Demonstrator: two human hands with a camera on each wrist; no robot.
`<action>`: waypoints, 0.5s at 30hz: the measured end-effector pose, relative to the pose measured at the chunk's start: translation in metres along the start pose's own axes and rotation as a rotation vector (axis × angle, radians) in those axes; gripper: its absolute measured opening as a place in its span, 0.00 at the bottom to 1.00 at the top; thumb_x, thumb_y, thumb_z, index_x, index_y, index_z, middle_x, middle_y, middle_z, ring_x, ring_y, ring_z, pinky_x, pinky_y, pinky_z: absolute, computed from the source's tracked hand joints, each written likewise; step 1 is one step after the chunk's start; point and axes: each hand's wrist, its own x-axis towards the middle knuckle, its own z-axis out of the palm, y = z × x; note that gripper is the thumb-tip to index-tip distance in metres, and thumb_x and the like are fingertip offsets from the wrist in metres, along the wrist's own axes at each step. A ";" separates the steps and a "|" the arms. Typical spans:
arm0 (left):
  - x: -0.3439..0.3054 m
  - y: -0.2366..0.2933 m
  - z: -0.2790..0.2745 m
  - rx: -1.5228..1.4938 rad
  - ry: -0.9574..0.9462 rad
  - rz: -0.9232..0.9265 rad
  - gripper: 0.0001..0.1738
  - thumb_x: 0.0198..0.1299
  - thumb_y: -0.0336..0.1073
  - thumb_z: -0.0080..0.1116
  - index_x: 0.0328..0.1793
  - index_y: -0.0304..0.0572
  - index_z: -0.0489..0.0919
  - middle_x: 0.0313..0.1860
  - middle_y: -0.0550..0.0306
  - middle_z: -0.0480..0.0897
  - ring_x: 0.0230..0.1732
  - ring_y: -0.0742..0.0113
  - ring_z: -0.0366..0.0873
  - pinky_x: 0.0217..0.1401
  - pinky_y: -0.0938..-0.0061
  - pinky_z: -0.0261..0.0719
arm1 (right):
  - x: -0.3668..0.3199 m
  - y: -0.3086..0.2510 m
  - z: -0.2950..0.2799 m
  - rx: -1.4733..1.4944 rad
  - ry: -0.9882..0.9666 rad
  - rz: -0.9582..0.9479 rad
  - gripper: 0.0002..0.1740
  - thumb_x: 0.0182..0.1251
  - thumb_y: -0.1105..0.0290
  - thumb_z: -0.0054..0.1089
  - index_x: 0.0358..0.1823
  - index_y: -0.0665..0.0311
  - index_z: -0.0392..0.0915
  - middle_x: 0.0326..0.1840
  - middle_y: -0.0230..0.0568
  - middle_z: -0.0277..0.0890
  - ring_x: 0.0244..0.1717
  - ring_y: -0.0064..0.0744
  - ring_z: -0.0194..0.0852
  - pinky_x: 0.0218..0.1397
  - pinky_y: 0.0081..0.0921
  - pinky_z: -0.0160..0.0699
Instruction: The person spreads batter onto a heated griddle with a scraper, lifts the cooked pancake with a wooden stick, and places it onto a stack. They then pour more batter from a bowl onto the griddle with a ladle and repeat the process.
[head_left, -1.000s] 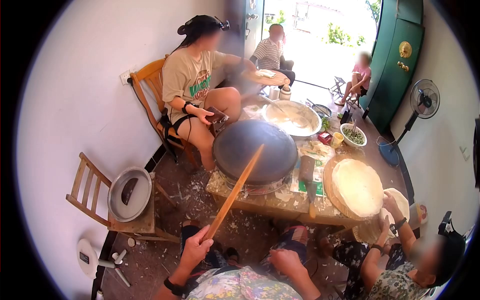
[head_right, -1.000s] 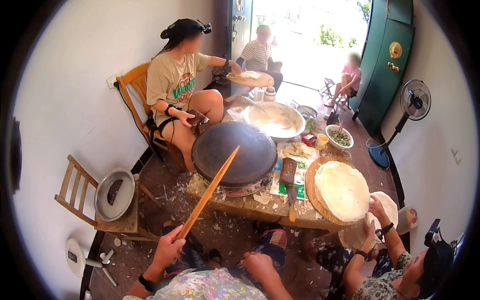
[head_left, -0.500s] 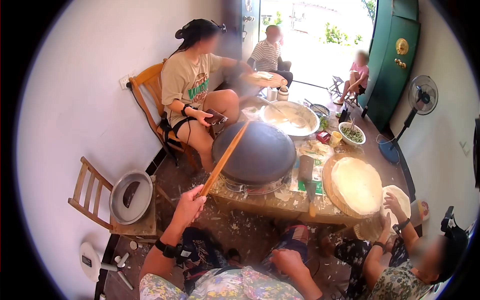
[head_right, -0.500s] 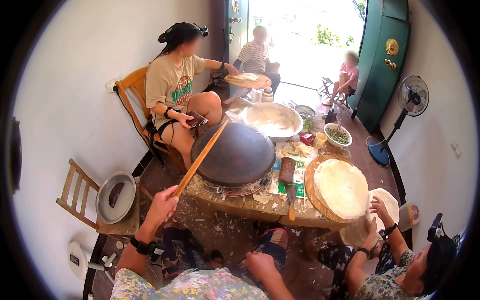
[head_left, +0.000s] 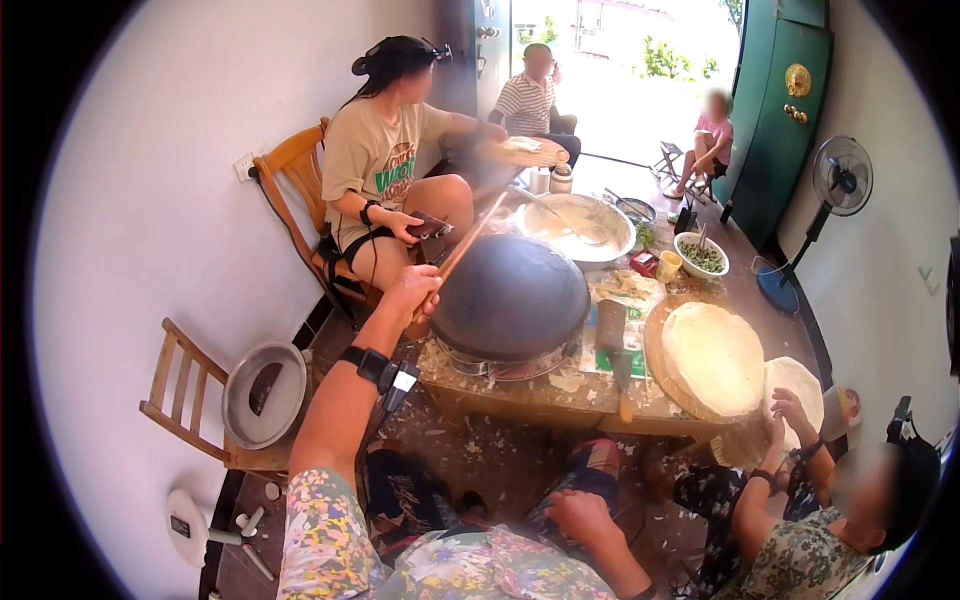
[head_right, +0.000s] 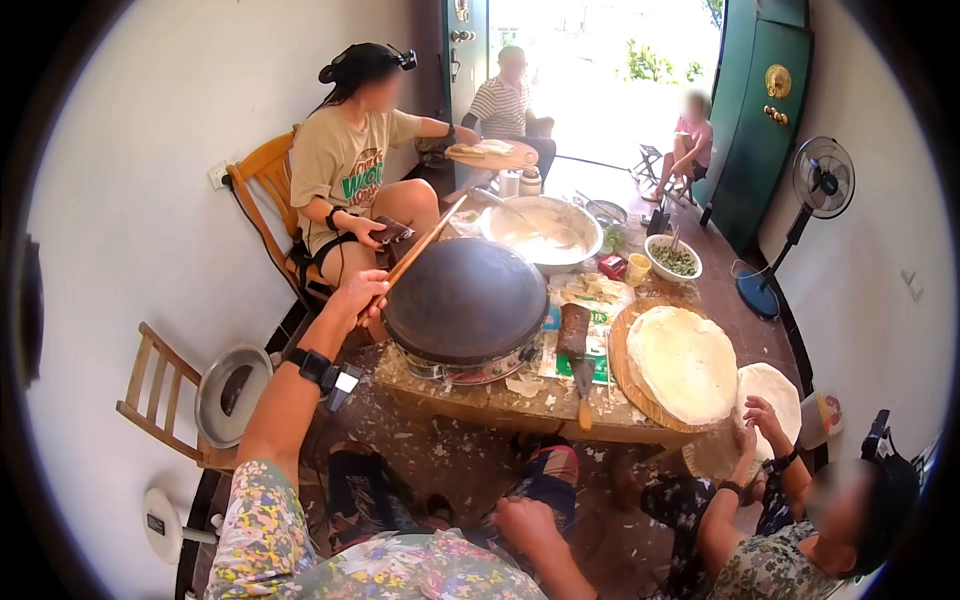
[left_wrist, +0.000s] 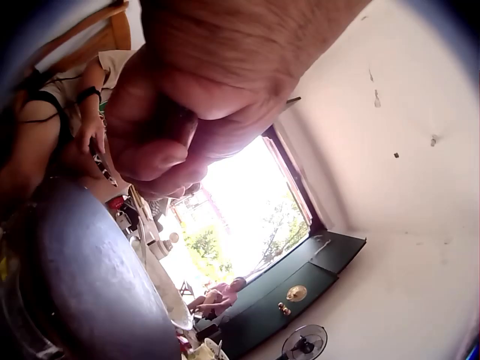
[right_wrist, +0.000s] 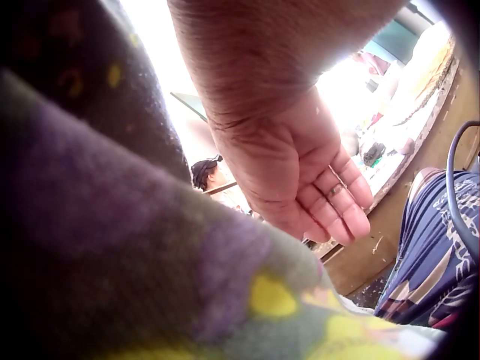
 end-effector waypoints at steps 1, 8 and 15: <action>0.002 0.004 0.002 -0.010 0.003 0.017 0.19 0.65 0.32 0.49 0.61 0.34 0.71 0.20 0.62 0.72 0.12 0.78 0.65 0.10 0.79 0.61 | 0.000 0.000 0.000 0.005 0.011 0.000 0.14 0.62 0.56 0.56 0.36 0.59 0.78 0.37 0.44 0.82 0.41 0.49 0.82 0.40 0.47 0.79; -0.068 -0.004 0.011 -0.003 -0.136 0.066 0.28 0.65 0.31 0.49 0.72 0.36 0.64 0.21 0.62 0.72 0.12 0.80 0.64 0.10 0.82 0.61 | 0.000 0.002 -0.001 0.016 -0.026 0.013 0.14 0.63 0.56 0.55 0.37 0.59 0.77 0.37 0.44 0.82 0.41 0.49 0.82 0.40 0.46 0.79; -0.191 -0.046 0.005 0.015 -0.267 0.027 0.29 0.64 0.29 0.48 0.72 0.35 0.65 0.21 0.63 0.72 0.12 0.82 0.63 0.13 0.87 0.61 | 0.006 -0.008 -0.002 0.040 -0.010 -0.046 0.13 0.62 0.57 0.56 0.36 0.59 0.78 0.36 0.46 0.81 0.39 0.50 0.82 0.39 0.46 0.79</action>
